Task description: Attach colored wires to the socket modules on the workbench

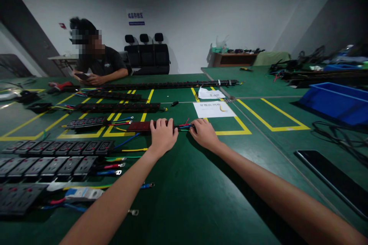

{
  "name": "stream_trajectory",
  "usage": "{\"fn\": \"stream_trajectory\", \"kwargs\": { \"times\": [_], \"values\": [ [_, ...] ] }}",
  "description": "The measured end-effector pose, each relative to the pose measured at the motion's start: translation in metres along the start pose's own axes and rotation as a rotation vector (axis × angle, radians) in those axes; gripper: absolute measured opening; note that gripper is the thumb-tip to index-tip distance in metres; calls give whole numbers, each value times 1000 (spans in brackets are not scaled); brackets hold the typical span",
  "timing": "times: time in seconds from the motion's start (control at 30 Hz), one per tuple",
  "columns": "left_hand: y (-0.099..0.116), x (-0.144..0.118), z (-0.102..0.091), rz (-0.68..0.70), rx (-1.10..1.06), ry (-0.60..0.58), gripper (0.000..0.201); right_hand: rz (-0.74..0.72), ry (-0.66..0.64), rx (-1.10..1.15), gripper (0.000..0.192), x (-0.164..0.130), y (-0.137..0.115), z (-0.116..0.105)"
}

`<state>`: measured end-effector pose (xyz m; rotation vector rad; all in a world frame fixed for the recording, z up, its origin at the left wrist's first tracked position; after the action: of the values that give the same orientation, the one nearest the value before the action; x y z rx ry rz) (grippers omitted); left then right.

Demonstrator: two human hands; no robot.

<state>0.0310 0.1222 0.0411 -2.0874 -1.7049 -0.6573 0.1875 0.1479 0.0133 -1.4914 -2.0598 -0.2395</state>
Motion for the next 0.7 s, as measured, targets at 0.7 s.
{"fn": "stream_trajectory", "kwargs": {
  "times": [0.7],
  "values": [
    [-2, 1, 1, 1, -17, -1, 49, 9, -11, 0, 21, 0, -2, -3]
  ]
}}
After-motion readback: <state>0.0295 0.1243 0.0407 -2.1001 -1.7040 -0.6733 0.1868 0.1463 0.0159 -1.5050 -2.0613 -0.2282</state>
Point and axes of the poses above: each hand's wrist, its own x-axis towards the middle knuckle, its own z-axis out of the palm, y = z × x, the point moved 10 cm from there along x, towards the middle knuckle, and after that the axes turned 11 degrees about y, right-handed, at the moved point
